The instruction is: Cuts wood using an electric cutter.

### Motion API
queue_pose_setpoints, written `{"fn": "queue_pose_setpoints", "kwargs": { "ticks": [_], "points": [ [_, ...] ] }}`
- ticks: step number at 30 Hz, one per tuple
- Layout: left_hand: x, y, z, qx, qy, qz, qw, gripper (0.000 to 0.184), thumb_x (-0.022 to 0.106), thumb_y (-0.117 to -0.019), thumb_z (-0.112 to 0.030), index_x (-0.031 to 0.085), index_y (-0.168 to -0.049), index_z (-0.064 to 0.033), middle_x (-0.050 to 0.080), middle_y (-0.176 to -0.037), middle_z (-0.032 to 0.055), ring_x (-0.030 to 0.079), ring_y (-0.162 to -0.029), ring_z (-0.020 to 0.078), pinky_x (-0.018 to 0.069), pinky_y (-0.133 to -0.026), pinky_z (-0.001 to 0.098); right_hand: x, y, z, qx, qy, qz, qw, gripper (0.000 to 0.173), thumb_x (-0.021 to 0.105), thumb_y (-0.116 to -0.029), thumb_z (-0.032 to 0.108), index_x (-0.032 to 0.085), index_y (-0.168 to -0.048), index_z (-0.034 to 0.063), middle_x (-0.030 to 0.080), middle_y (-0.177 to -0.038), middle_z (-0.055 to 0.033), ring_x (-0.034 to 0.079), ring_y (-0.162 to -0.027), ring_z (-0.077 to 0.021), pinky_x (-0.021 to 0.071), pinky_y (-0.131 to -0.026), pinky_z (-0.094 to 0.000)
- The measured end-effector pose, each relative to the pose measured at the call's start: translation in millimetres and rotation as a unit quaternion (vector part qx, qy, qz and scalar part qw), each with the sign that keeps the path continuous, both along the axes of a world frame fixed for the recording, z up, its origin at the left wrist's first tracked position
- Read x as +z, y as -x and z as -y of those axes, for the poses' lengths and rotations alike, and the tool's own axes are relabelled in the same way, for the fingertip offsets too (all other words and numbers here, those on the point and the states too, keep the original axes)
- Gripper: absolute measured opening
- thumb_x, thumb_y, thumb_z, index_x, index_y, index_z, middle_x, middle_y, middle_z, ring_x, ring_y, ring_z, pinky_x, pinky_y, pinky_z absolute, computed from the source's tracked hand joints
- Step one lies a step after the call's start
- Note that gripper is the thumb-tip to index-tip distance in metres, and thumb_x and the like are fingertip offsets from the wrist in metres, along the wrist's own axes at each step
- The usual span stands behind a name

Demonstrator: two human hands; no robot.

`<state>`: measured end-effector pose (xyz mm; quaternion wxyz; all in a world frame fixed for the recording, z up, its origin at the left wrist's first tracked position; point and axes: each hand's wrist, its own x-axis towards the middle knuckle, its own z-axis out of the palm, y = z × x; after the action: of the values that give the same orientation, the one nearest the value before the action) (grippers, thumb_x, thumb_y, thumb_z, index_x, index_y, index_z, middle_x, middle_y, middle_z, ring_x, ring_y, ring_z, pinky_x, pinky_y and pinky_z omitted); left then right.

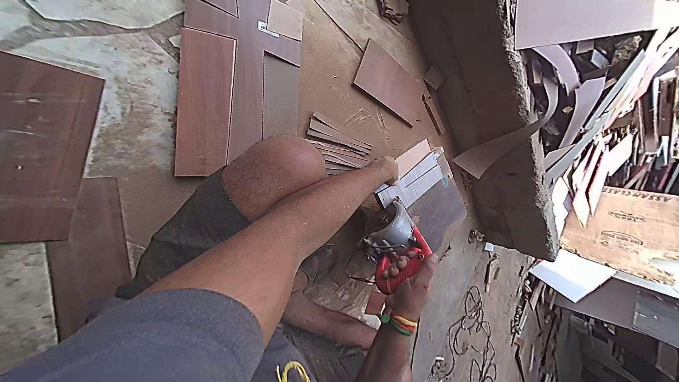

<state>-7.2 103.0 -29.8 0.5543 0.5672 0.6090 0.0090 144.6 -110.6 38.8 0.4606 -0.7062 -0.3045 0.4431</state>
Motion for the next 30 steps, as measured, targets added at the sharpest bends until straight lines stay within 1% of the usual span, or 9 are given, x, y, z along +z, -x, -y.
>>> {"fn": "queue_pose_setpoints", "kwargs": {
  "ticks": [5,8,11,14,20,24,27,30],
  "points": [
    [2,0,1,-0.005,-0.003,-0.001,1.0,0.053,0.076,-0.0926,-0.029,0.06,-0.126,0.0082,0.061,-0.131,0.0279,0.062,-0.122,0.0413,0.0522,-0.098,0.0594,-1,1,-2,-0.003,-0.011,0.006,1.0,0.065,0.016,-0.1108,0.054,0.055,-0.092,0.0065,0.053,-0.051,-0.0001,0.055,-0.038,-0.0119,0.0513,-0.036,-0.0303],
    [-1,-1,-1,-0.002,-0.001,-0.001,1.0,0.056,0.077,-0.092,-0.029,0.058,-0.129,0.0082,0.06,-0.132,0.0283,0.062,-0.123,0.0412,0.0519,-0.098,0.0595,-1,2,-3,-0.006,-0.004,0.009,1.0,0.065,0.015,-0.1105,0.055,0.055,-0.091,0.0075,0.053,-0.051,0.0005,0.055,-0.038,-0.0118,0.0514,-0.036,-0.0307],
    [0,-1,-1,0.002,0.0,0.001,1.0,0.053,0.077,-0.092,-0.028,0.059,-0.127,0.0085,0.06,-0.131,0.0283,0.062,-0.122,0.0413,0.052,-0.098,0.0592,0,3,-5,-0.004,0.001,0.012,1.0,0.065,0.015,-0.1104,0.055,0.055,-0.094,0.007,0.053,-0.052,0.0005,0.055,-0.038,-0.0121,0.0517,-0.036,-0.0311],
    [0,1,0,0.002,-0.003,0.005,1.0,0.052,0.077,-0.0924,-0.028,0.06,-0.127,0.0082,0.06,-0.132,0.0281,0.061,-0.123,0.0413,0.0512,-0.099,0.06,0,3,-6,-0.012,0.006,0.011,1.0,0.066,0.015,-0.1103,0.056,0.056,-0.092,0.008,0.053,-0.052,0.0007,0.054,-0.038,-0.0121,0.0512,-0.036,-0.0311],
    [-5,-2,-2,0.028,0.006,0.011,1.0,0.06,0.079,-0.0898,-0.029,0.056,-0.133,0.0063,0.061,-0.133,0.0267,0.063,-0.122,0.04,0.0526,-0.097,0.0596,0,2,-9,-0.014,0.011,0.017,1.0,0.066,0.015,-0.1097,0.057,0.055,-0.092,0.0078,0.053,-0.052,0.0006,0.054,-0.038,-0.0124,0.0517,-0.036,-0.0316],
    [-5,-1,-1,0.015,0.003,0.009,1.0,0.059,0.078,-0.091,-0.028,0.056,-0.132,0.0081,0.059,-0.134,0.0282,0.061,-0.124,0.0411,0.0518,-0.099,0.0596,-1,0,-10,-0.008,0.003,0.017,1.0,0.066,0.015,-0.1099,0.057,0.056,-0.092,0.0077,0.053,-0.051,0.0009,0.055,-0.038,-0.0117,0.0517,-0.036,-0.0311],
    [-5,-1,-1,0.012,-0.002,0.008,1.0,0.055,0.078,-0.0917,-0.028,0.059,-0.129,0.0081,0.06,-0.133,0.0278,0.062,-0.123,0.0413,0.0521,-0.098,0.0601,-1,0,-13,-0.006,0.003,0.02,1.0,0.066,0.014,-0.1099,0.057,0.055,-0.092,0.0084,0.053,-0.052,0.001,0.054,-0.038,-0.012,0.0511,-0.036,-0.0301],
    [-6,-2,-1,0.016,0.0,0.011,1.0,0.054,0.077,-0.092,-0.028,0.059,-0.128,0.0078,0.06,-0.133,0.0281,0.062,-0.123,0.042,0.0521,-0.097,0.0612,-1,0,-14,-0.002,0.001,0.015,1.0,0.067,0.014,-0.1096,0.058,0.056,-0.091,0.0086,0.054,-0.052,0.0013,0.055,-0.038,-0.0119,0.0515,-0.036,-0.0303]
  ]
}}
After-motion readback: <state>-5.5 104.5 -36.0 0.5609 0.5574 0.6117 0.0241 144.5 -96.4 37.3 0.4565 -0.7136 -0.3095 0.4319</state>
